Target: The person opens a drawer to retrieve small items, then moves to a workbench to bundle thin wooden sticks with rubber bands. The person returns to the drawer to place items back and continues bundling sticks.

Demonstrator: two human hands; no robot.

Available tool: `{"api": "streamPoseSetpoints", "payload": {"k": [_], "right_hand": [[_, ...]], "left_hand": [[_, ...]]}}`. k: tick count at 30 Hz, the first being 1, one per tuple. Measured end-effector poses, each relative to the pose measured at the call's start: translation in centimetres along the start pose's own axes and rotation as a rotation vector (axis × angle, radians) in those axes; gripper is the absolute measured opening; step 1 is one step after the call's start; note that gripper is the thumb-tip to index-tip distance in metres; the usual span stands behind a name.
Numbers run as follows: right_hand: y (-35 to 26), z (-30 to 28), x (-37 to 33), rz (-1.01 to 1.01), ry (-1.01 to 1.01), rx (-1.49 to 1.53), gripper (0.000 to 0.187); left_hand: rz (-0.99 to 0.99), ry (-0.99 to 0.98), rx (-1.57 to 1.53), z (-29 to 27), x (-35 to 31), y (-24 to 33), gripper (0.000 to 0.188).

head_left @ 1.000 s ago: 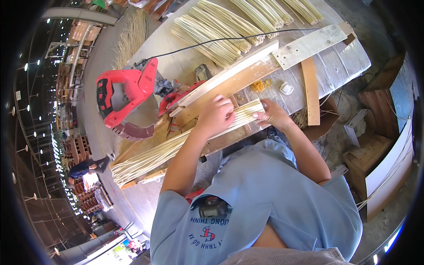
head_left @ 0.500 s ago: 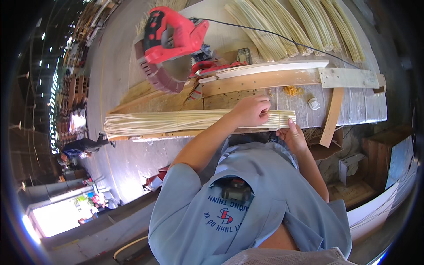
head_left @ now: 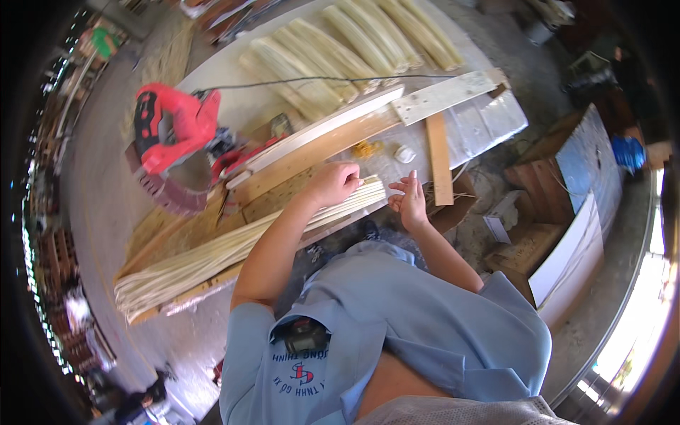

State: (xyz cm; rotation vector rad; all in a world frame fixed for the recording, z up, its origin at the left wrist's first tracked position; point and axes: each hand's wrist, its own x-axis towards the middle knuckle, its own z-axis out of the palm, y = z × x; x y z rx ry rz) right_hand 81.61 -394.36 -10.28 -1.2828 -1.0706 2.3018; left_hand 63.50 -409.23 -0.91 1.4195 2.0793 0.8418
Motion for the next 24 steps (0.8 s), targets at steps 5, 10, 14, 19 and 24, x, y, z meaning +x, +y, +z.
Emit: {"api": "streamPoseSetpoints", "payload": {"k": [5, 10, 14, 19, 24], "right_hand": [[-3.7, 0.2, 0.1, -0.237, -0.111, -0.191, 0.034], [-6.8, 0.9, 0.2, -0.221, -0.415, -0.327, 0.028], [-8.7, -0.3, 0.7, -0.089, -0.621, -0.203, 0.021], [-12.0, -1.0, 1.5, 0.189, -0.758, -0.717, 0.025], [-9.7, -0.4, 0.9, 0.235, -0.677, -0.93, 0.041]], "left_hand": [[0.084, -0.058, -0.034, 1.8, 5.8, 2.9, 0.017], [0.123, 0.038, -0.081, 3.0, 7.5, 2.4, 0.015], [0.003, -0.037, -0.226, 2.3, 8.0, 2.5, 0.014], [0.184, 0.036, 0.085, 0.6, 6.4, 2.0, 0.017], [0.27, 0.062, 0.334, -1.4, 3.4, 1.3, 0.015]]}}
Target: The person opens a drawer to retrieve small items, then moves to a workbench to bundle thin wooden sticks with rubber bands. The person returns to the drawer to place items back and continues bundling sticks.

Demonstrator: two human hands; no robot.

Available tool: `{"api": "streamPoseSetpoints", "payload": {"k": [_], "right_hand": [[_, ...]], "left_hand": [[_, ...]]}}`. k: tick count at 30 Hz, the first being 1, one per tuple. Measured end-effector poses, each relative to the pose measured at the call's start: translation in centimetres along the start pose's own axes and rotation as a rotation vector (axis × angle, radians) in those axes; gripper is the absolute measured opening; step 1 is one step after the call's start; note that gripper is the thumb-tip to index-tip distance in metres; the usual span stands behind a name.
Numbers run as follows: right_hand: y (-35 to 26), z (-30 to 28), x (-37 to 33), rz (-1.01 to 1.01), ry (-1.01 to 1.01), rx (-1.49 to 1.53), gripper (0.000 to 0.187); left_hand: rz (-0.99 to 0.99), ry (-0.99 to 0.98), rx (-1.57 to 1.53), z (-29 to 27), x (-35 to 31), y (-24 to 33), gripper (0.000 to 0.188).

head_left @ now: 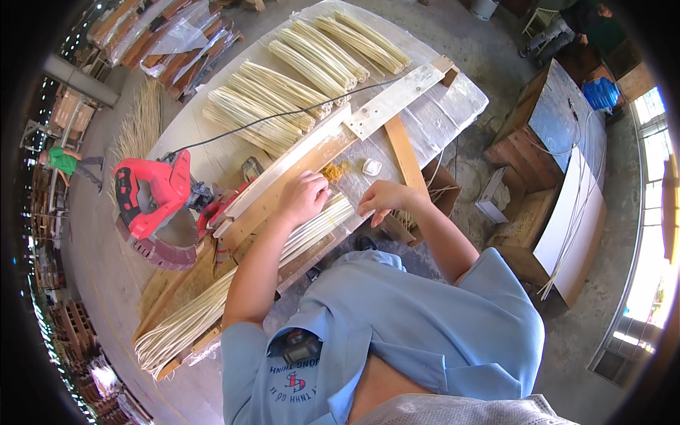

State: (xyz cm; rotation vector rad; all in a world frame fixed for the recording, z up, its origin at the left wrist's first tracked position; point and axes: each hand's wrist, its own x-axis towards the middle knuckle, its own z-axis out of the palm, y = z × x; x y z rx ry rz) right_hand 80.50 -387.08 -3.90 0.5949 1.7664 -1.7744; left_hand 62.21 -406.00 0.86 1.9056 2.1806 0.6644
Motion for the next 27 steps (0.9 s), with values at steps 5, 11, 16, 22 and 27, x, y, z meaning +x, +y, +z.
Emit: {"api": "streamPoseSetpoints", "payload": {"k": [5, 11, 16, 22, 27], "right_hand": [[1.8, 2.9, 1.6, -0.154, -0.076, 0.328, 0.067], [3.8, 8.8, 4.8, -0.306, 0.163, 0.532, 0.075], [4.9, 9.7, 5.9, -0.305, 0.271, 0.599, 0.08], [4.6, 7.5, 5.6, -0.44, 0.533, 0.376, 0.089], [5.9, 9.2, 6.3, -0.379, 0.092, 0.623, 0.078]], "left_hand": [[0.057, 0.05, 0.03, -0.3, -1.2, 0.7, 0.01], [-0.023, 0.0, 0.049, -0.1, -3.4, -0.2, 0.011], [-0.065, -0.028, 0.059, 0.0, -3.7, 0.1, 0.01], [0.036, 0.049, 0.101, 0.7, -1.3, 1.4, 0.009], [0.014, -0.032, 0.111, 0.3, -1.4, 1.4, 0.006]]}}
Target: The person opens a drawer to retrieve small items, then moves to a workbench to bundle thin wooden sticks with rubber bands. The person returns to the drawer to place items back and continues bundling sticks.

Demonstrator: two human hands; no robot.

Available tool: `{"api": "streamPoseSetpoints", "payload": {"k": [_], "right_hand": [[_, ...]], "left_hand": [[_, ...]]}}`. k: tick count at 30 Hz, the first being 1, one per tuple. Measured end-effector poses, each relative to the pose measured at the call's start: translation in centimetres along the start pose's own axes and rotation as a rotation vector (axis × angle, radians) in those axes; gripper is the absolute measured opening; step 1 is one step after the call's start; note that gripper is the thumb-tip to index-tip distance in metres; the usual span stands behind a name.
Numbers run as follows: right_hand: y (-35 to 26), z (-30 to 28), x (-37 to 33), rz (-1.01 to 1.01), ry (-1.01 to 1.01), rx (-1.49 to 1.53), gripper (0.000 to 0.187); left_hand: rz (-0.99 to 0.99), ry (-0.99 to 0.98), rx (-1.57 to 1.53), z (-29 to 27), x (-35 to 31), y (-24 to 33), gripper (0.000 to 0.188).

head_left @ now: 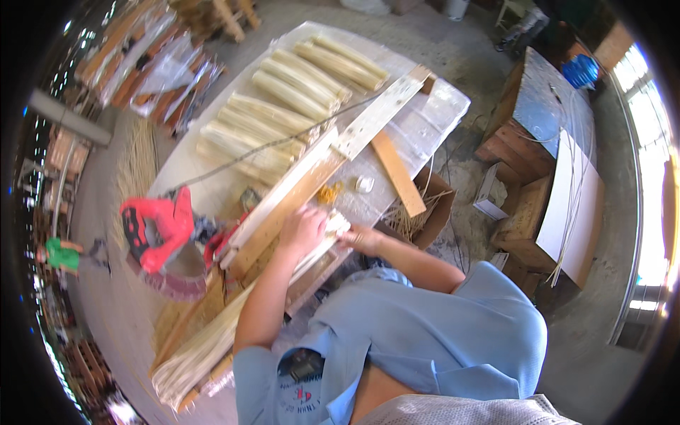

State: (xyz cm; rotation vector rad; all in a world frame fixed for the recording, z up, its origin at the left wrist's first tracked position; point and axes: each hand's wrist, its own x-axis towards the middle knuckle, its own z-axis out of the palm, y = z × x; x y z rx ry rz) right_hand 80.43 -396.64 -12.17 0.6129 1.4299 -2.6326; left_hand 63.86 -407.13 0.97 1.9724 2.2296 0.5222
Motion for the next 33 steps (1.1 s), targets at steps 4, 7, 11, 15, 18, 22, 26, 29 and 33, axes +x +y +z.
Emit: {"api": "streamPoseSetpoints", "payload": {"k": [4, 7, 11, 15, 18, 22, 26, 29, 33], "right_hand": [[0.3, 3.0, -0.2, 0.015, 0.009, -0.037, 0.067], [-1.8, 4.1, -1.2, -0.073, 0.048, -0.241, 0.056], [-1.9, 4.8, -1.8, -0.185, 0.2, -0.818, 0.055], [-3.2, 4.7, -2.4, 0.039, 0.085, -0.88, 0.064], [-2.6, 4.0, -2.0, 0.061, 0.056, -0.782, 0.066], [-1.7, 4.2, -2.0, -0.023, -0.012, -0.662, 0.075], [-1.6, 4.2, -3.0, 0.138, -0.162, -0.612, 0.073], [-0.9, 5.0, -3.8, 0.197, -0.326, -0.587, 0.067], [-3.5, 7.3, -5.8, 0.014, -0.514, -0.54, 0.056]], "left_hand": [[-0.022, -0.058, -0.02, -0.9, -2.2, -0.8, 0.007], [-0.029, -0.048, -0.045, -1.5, -3.6, -1.0, 0.008], [-0.04, -0.048, -0.11, -2.2, -4.2, -1.1, 0.01], [-0.152, -0.132, -0.138, -2.1, -5.3, -0.1, 0.02], [-0.135, -0.129, -0.084, -2.7, -5.3, 1.1, 0.033], [-0.095, -0.07, 0.033, -2.4, -6.3, 1.8, 0.048], [-0.249, -0.141, 0.101, -1.0, -6.2, 3.2, 0.055], [-0.271, -0.127, 0.098, -0.5, -6.6, 3.1, 0.053], [-0.293, -0.104, 0.069, 0.5, -8.1, 2.4, 0.052]]}}
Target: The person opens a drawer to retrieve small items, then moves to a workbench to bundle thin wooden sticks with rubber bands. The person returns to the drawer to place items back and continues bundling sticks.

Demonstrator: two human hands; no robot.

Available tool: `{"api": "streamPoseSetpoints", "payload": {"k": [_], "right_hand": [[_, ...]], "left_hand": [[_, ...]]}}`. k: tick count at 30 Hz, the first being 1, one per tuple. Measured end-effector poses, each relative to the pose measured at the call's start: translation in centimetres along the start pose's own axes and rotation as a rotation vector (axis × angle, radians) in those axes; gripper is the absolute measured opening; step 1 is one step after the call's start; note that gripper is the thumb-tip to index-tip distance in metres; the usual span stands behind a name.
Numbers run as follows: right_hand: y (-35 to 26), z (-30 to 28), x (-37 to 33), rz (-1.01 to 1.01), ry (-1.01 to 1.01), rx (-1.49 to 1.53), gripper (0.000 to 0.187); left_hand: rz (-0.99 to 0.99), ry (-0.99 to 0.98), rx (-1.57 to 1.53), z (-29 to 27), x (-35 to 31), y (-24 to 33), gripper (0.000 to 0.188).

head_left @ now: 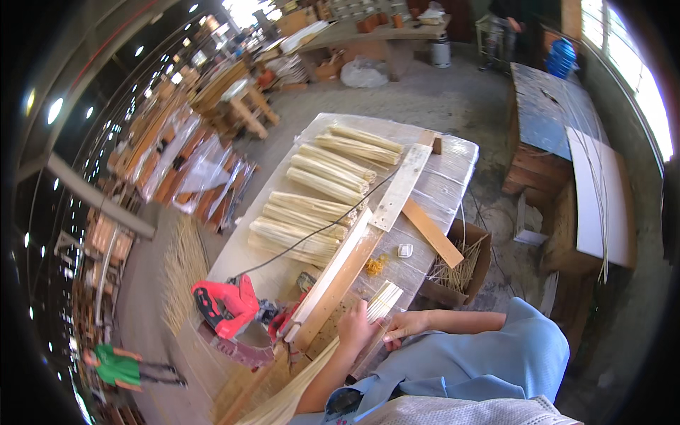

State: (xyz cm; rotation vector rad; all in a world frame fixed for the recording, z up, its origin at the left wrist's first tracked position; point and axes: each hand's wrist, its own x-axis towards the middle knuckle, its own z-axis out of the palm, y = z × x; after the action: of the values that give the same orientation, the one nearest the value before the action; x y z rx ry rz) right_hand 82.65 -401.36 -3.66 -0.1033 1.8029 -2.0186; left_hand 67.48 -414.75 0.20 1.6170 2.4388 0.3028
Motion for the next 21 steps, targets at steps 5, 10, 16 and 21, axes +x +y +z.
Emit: {"api": "streamPoseSetpoints", "payload": {"k": [5, 10, 16, 21], "right_hand": [[-3.1, 1.9, 1.4, -0.452, 0.233, -0.074, 0.033], [-4.9, 3.8, 2.1, -0.627, 0.524, -0.353, 0.033], [-4.4, 5.9, 3.9, -0.732, 0.936, -0.816, 0.041], [-3.9, 7.6, 4.7, -0.55, 1.111, -0.987, 0.055]], "left_hand": [[0.049, 0.027, 0.011, 1.0, 0.6, -0.6, 0.052], [0.328, 0.111, -0.171, 1.2, 0.9, -2.0, 0.058], [0.603, 0.187, -0.199, 1.2, 0.7, -2.6, 0.068], [0.624, 0.171, -0.288, 1.2, 0.0, -2.6, 0.059]]}}
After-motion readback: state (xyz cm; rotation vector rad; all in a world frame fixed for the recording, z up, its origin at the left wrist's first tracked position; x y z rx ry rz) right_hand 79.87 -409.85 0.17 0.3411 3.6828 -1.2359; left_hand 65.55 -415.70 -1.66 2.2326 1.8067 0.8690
